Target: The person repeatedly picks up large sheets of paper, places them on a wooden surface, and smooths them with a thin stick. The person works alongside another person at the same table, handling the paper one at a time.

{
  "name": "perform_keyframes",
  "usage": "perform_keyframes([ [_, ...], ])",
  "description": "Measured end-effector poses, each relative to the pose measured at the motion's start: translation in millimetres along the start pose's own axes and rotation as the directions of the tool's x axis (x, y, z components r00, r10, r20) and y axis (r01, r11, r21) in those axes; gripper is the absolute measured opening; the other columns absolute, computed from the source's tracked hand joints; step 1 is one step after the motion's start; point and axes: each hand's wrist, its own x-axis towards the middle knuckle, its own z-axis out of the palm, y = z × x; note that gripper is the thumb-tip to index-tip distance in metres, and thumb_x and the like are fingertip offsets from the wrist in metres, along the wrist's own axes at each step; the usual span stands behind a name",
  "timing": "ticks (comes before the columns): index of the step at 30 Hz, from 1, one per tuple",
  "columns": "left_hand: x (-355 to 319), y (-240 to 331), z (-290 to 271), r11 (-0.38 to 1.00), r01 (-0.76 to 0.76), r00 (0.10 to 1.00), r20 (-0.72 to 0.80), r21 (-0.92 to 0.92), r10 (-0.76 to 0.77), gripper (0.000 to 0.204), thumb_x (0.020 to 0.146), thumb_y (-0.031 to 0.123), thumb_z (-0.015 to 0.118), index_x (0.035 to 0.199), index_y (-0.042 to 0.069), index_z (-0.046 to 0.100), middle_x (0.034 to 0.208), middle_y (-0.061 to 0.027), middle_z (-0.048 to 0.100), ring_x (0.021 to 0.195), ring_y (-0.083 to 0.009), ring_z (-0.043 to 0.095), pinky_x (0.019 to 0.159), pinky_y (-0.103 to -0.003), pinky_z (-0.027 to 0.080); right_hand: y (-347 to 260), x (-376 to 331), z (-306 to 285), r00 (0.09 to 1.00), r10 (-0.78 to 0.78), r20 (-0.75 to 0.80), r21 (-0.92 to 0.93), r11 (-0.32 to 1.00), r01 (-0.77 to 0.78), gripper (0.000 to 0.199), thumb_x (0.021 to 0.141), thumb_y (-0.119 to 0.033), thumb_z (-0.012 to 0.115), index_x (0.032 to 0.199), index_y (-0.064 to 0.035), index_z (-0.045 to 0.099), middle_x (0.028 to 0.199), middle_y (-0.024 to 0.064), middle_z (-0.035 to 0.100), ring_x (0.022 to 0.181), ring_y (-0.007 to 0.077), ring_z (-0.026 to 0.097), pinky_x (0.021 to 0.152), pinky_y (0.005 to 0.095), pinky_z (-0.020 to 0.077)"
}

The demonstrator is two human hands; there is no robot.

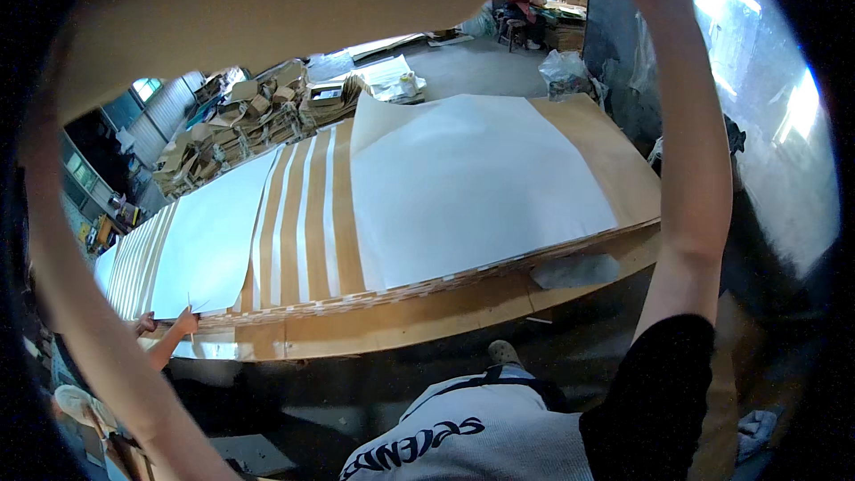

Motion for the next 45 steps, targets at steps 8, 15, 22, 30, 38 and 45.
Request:
perform_keyframes([
  [8, -169.4, -195.3, 153.6, 0.607, 0.514, 0.726, -0.069, -0.606, -0.684, 0.052, 0.083, 0.031, 0.055, 0.124, 0.006, 0.035, 0.123, -0.0011, 0.044, 0.115, -0.0159, 0.038, 0.098, -0.031, 0.028, 35.5, -164.0, -56.8, 0.493, -0.170, -0.853, -0.357, 0.879, -0.315, 0.023, 0.075, -0.023, 0.061, 0.089, -0.0053, 0.057, 0.070, -0.0009, 0.053, 0.049, 0.0071, 0.045, 0.042, 0.0199, 0.0358],
  [15, -361.8, -315.5, 242.2, 0.321, 0.772, 0.352, -0.053, -0.549, -0.935, 0.053, 0.083, 0.023, 0.056, 0.124, -0.002, 0.035, 0.123, -0.0061, 0.041, 0.116, -0.0140, 0.034, 0.098, -0.029, 0.024, 96.5, -384.0, -183.6, 0.154, 0.366, -0.918, 0.167, 0.707, -0.687, 0.032, 0.082, -0.033, 0.053, 0.102, -0.0076, 0.049, 0.075, -0.0011, 0.049, 0.061, 0.0097, 0.043, 0.045, 0.0247, 0.0346],
  [22, -492.0, -321.0, 225.2, 0.121, 0.837, -0.037, -0.276, -0.534, -0.960, 0.043, 0.079, 0.019, 0.060, 0.113, -0.002, 0.046, 0.109, -0.0056, 0.051, 0.100, -0.0146, 0.047, 0.085, -0.028, 0.037, 165.9, -533.2, -204.0, -0.154, 0.524, -0.837, 0.469, 0.544, -0.696, 0.041, 0.083, -0.030, 0.052, 0.116, -0.0079, 0.043, 0.101, 0.0031, 0.048, 0.081, 0.0172, 0.048, 0.065, 0.0309, 0.0409],
  [30, -505.3, -326.1, 230.4, 0.176, 0.761, -0.040, -0.317, -0.624, -0.948, 0.033, 0.079, 0.015, 0.059, 0.108, 0.001, 0.050, 0.104, -0.0047, 0.055, 0.096, -0.0156, 0.051, 0.080, -0.028, 0.041, 163.6, -532.9, -205.4, -0.246, 0.601, -0.761, 0.535, 0.366, -0.762, 0.032, 0.082, -0.030, 0.054, 0.106, -0.0095, 0.048, 0.100, 0.0028, 0.052, 0.088, 0.0172, 0.051, 0.071, 0.0327, 0.0425],
  [38, -518.5, -338.5, 225.5, 0.172, 0.707, -0.053, -0.293, -0.686, -0.955, 0.031, 0.079, 0.011, 0.058, 0.107, 0.000, 0.050, 0.104, -0.0061, 0.055, 0.095, -0.0171, 0.052, 0.083, -0.030, 0.041, 168.3, -527.2, -204.2, -0.181, 0.651, -0.738, 0.513, 0.366, -0.777, 0.028, 0.082, -0.028, 0.055, 0.100, -0.0072, 0.051, 0.095, 0.0031, 0.055, 0.087, 0.0173, 0.052, 0.073, 0.0309, 0.0414],
  [45, -530.9, -339.7, 228.6, 0.274, 0.800, 0.029, -0.422, -0.533, -0.906, 0.037, 0.077, 0.020, 0.062, 0.104, -0.003, 0.052, 0.096, -0.0052, 0.056, 0.089, -0.0165, 0.052, 0.080, -0.031, 0.041, 166.9, -554.1, -227.1, -0.213, 0.771, -0.600, 0.566, 0.220, -0.795, 0.040, 0.085, -0.035, 0.048, 0.112, -0.0051, 0.047, 0.107, 0.0061, 0.052, 0.097, 0.0206, 0.048, 0.082, 0.0352, 0.0377],
])
